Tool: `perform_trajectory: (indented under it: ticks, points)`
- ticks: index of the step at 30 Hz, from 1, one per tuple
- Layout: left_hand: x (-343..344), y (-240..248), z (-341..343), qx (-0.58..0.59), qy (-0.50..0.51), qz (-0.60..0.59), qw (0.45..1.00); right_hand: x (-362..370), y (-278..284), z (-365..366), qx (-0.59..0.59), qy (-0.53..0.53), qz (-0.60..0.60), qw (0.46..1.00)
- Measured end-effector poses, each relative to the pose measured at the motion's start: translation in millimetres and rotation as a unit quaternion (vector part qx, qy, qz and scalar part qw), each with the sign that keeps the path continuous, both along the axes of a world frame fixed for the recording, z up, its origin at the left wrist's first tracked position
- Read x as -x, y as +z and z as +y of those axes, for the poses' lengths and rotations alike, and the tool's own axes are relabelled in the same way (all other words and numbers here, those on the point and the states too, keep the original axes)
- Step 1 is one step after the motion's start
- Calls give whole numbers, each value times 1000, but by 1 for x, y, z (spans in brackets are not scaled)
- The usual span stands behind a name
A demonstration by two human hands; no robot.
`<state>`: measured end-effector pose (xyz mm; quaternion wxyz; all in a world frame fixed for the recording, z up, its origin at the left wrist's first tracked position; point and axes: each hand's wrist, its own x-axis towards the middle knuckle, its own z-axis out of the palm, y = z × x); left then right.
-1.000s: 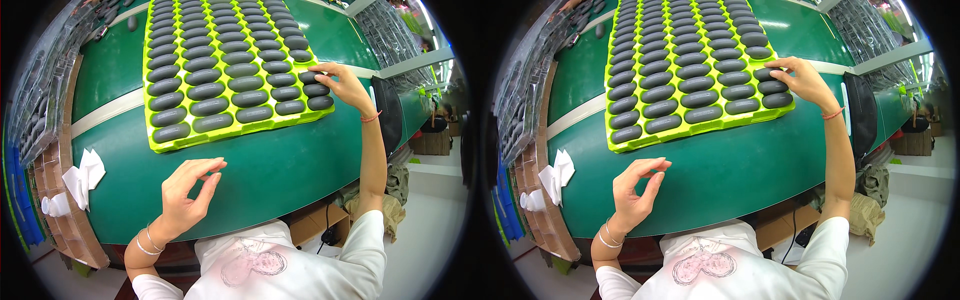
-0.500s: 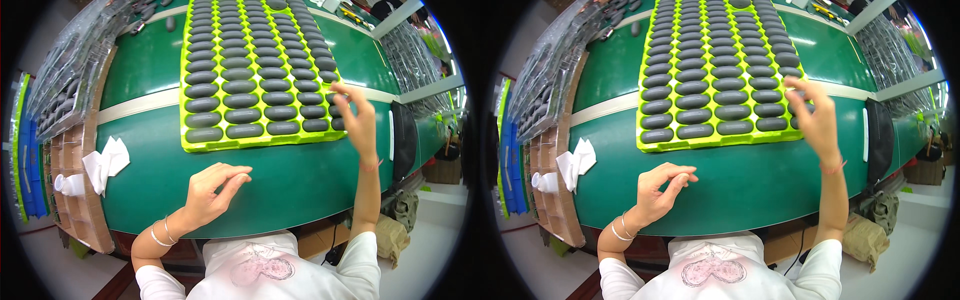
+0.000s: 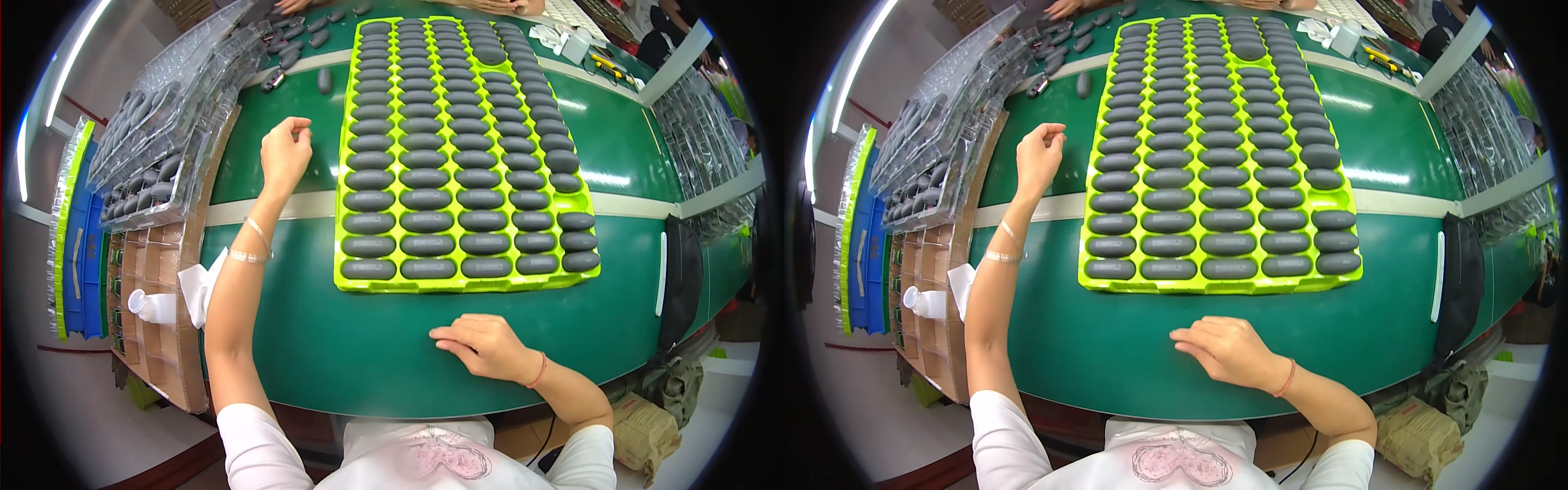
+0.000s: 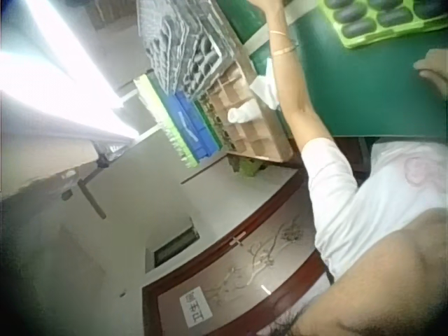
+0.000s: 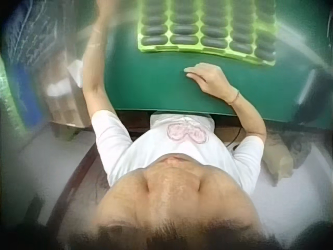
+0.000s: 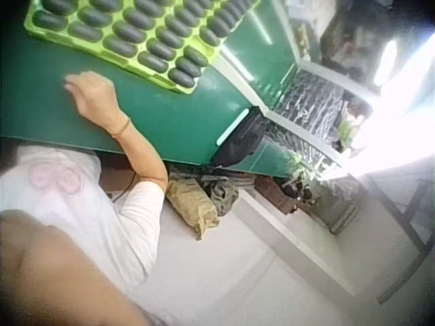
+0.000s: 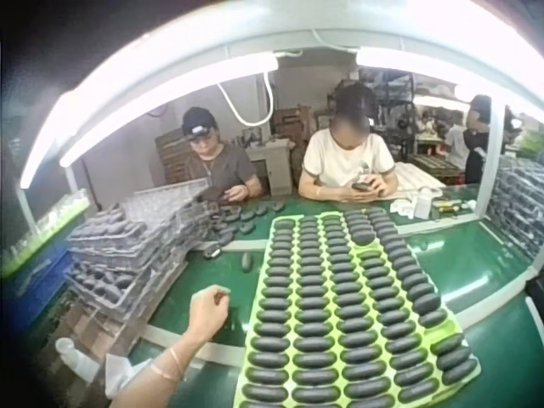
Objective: The person picks up small gray electronic cases from a green tray, opens them to reveal internal circuitry, and then closes them. The person repeats this process with multiple units, handling them one at a time on a green workbench.
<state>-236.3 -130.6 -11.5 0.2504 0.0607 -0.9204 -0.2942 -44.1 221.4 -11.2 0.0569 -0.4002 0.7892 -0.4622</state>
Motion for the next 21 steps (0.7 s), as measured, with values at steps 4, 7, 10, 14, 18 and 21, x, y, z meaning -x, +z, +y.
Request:
perform_trajectory:
  ticks: [4, 7, 10, 14, 18, 21]
  points:
    - [58, -15, -40, 126, 114, -23, 985, 5, 3, 3, -4, 11, -24, 1000]
    - [97, -24, -63, 185, 128, -7, 974, 7, 0, 3, -6, 12, -24, 1000]
    - [133, -31, -79, 233, 139, 11, 962, 10, -5, 4, 4, 6, -24, 1000]
    - [169, -38, -112, 201, 161, -14, 966, 11, -7, 2, 11, -10, -40, 999]
    - [175, -34, -107, 217, 210, -25, 953, 12, -7, 4, 11, -21, -53, 998]
    - [158, -29, -112, 188, 198, -21, 962, 11, -8, 1, 20, -14, -61, 998]
